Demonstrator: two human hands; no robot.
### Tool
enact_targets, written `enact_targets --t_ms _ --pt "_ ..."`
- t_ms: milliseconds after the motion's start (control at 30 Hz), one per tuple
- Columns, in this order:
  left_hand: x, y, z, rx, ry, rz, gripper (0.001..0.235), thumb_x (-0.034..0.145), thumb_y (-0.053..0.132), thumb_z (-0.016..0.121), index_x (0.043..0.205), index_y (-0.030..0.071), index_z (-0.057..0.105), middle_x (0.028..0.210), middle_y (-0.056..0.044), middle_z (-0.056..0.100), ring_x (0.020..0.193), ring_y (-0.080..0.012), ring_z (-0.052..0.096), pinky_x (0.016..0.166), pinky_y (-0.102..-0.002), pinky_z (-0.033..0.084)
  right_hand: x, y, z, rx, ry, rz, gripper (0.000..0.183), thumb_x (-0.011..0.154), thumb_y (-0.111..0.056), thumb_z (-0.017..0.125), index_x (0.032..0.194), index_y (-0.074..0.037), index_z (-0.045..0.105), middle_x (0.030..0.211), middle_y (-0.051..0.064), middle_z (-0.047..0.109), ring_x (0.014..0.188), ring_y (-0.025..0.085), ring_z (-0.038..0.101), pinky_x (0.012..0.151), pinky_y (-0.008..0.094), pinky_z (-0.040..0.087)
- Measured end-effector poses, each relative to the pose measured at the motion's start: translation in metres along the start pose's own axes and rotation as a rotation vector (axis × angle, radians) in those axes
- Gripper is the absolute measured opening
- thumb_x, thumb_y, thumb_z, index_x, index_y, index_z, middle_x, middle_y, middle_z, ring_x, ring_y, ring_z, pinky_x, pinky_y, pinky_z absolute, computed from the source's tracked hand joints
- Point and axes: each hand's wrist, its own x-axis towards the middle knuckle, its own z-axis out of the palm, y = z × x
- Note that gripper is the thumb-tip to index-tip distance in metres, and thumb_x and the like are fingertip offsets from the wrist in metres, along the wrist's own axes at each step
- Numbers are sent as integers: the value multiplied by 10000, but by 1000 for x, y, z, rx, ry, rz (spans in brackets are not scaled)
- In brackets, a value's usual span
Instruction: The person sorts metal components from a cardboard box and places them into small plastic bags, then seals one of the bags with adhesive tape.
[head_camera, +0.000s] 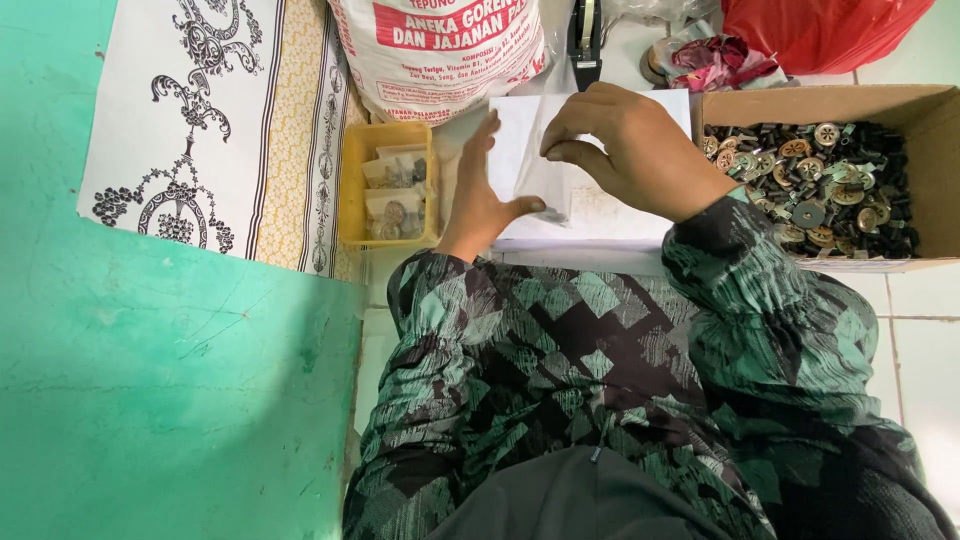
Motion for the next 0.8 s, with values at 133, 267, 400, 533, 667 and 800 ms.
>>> enact_targets --t_ms 133,267,400,533,667,800 --pt "-9 28 -3 -90 -278 -319 1229 652 373 973 1615 245 220 1583 -192 487 1522 -318 385 1182 -466 318 2 -17 -26 71 7 -9 49 1067 5 651 1089 -6 694 1001 121 672 996 313 598 822 426 496" --pt "-12 40 11 -345 -321 -365 498 785 286 862 1228 175 664 1106 -99 791 1066 -220 772 986 -340 587 -1 -20 -33 149 163 -58 21 1106 54 654 1101 38 667 1185 193 620 1126 342 619 942 431 514" --pt "-11 33 31 -459 -95 -323 207 937 282 727 1039 112 788 964 -61 800 916 -185 773 848 -304 662 -16 -2 -10 160 528 96 482 1168 -389 530 1447 -25 380 1413 172 310 1223 349 580 942 422 583" --pt "-7 25 42 -498 76 -287 201 963 263 712 1085 113 766 988 -50 793 908 -158 757 781 -263 635 -49 24 37 376 528 374 776 1039 -649 465 1465 -23 298 1394 229 449 1192 335 582 910 419 556" --pt "-8 21 57 -483 109 -244 276 1018 370 729 1179 147 741 982 -98 766 956 -184 742 792 -332 646 -83 47 108 751 365 617 542 979 -214 778 1352 36 474 1212 185 567 1103 340 646 904 437 556" --pt "-3 34 50 -467 189 -382 417 937 469 803 1207 166 708 1051 -60 749 956 -162 689 877 -380 573 -93 53 126 898 404 740 214 980 -83 767 1094 64 661 936 148 683 873 230 740 805 396 634"
